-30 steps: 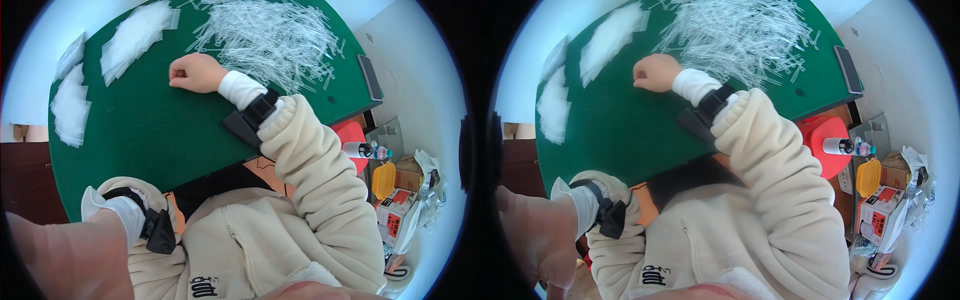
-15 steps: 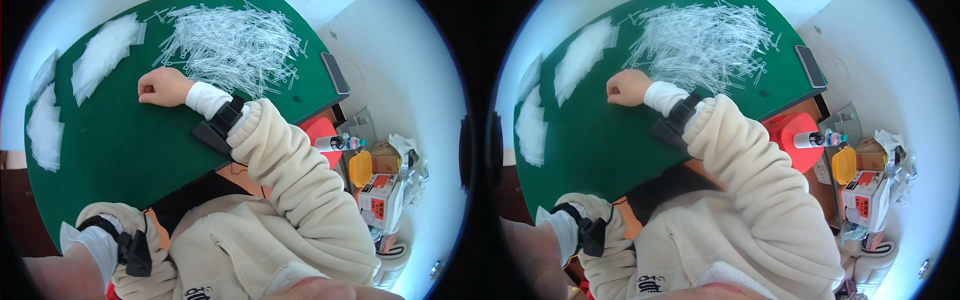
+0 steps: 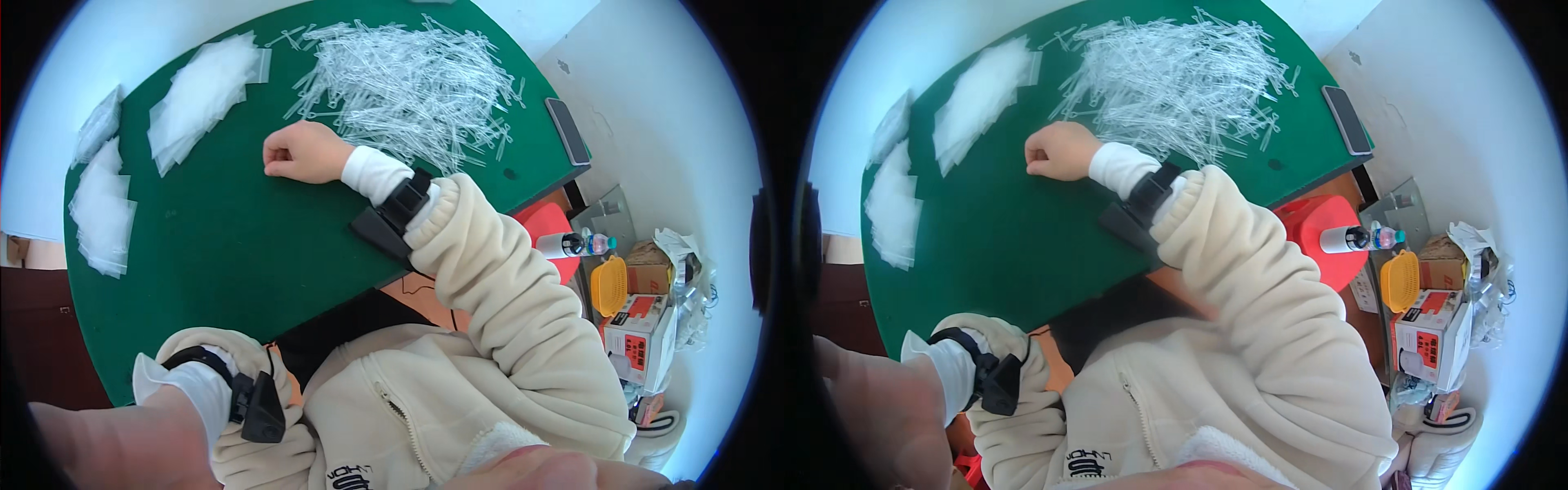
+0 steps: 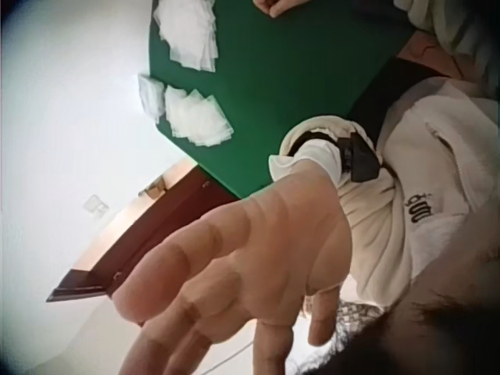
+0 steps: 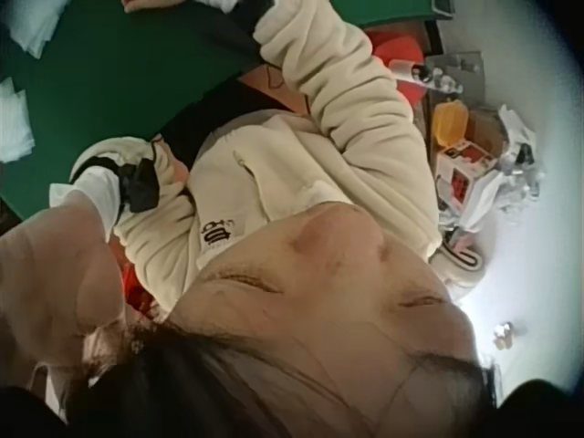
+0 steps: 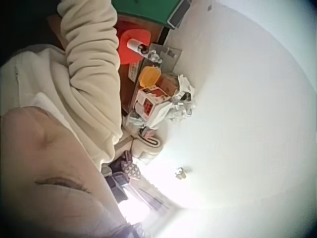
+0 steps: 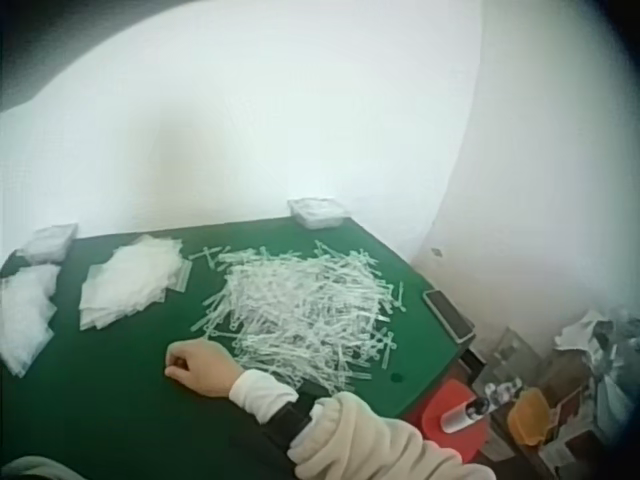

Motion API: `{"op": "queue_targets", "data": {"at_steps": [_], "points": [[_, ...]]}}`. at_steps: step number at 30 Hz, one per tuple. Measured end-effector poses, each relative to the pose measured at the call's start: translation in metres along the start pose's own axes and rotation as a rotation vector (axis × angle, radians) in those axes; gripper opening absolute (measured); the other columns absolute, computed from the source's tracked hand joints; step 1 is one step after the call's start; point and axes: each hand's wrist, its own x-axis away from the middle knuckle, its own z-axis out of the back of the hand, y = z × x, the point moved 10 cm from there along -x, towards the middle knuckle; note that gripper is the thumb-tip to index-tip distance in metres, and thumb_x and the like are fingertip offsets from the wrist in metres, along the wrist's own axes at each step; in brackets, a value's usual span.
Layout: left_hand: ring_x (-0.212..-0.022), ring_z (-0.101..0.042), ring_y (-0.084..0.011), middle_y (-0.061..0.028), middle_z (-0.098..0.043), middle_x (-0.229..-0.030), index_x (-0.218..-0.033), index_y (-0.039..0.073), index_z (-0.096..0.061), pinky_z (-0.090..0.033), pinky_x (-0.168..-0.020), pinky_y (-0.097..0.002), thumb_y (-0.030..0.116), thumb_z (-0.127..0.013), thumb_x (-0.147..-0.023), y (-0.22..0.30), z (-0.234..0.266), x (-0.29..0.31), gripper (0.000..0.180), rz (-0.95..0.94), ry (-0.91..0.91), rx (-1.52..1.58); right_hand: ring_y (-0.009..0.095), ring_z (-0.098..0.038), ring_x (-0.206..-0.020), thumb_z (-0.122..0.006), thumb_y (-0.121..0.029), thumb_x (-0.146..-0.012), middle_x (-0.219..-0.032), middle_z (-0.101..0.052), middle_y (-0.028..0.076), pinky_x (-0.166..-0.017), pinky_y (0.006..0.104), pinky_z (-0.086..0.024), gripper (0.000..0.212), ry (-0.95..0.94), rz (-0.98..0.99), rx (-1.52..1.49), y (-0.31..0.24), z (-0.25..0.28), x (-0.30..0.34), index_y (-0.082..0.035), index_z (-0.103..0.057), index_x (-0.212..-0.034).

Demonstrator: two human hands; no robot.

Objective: Sorting small plastic components and placing them into clear plastic bags on a workbench.

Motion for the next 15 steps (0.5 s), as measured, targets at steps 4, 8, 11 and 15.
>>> {"op": "queue_targets", "data": {"at_steps": [4,8,11,15], "points": [[-0.129,-0.026,-0.0354,-0.0154,-0.037,-0.136,-0.114,0.004,-0.053,-0.015,-0.106,-0.0558,0.054,-0.045,-0.082,-0.011,-0.01,-0.003,0.059,0.005,0.001,-0.002,0.017,-0.06,-0.065,-0.064,-0.021,-0.076,-0.07,-0.062,0.004,-0.06,0.0292,-0.047,0.014,-0.027,-0.05,0.029,0.006,0.001,0.005,-0.008,-0.062,-0.079],[-0.129,-0.026,-0.0351,-0.015,-0.037,-0.136,-0.114,0.005,-0.054,-0.016,-0.106,-0.0556,0.054,-0.045,-0.082,0.006,0.002,0.0,0.059,0.016,0.007,-0.025,0.017,-0.06,-0.064,-0.063,-0.021,-0.076,-0.069,-0.062,0.004,-0.06,0.0288,-0.046,0.013,0.003,-0.02,-0.026,-0.001,-0.003,0.003,-0.008,-0.062,-0.079],[-0.129,-0.026,-0.0349,-0.0147,-0.037,-0.136,-0.114,0.005,-0.054,-0.016,-0.106,-0.0555,0.054,-0.045,-0.082,-0.009,-0.009,-0.003,0.059,0.01,-0.001,-0.024,0.017,-0.059,-0.064,-0.063,-0.021,-0.077,-0.069,-0.061,0.004,-0.06,0.0285,-0.046,0.013,-0.031,-0.044,0.011,0.005,-0.002,0.007,-0.008,-0.062,-0.08],[-0.129,-0.026,-0.0346,-0.0144,-0.037,-0.136,-0.114,0.006,-0.054,-0.016,-0.106,-0.0554,0.053,-0.045,-0.082,-0.018,-0.013,-0.006,0.058,0.003,-0.007,-0.045,0.016,-0.059,-0.063,-0.064,-0.02,-0.077,-0.068,-0.061,0.004,-0.06,0.0281,-0.046,0.013,0.001,-0.013,0.016,0.003,0.004,0.004,-0.008,-0.062,-0.08]]}}
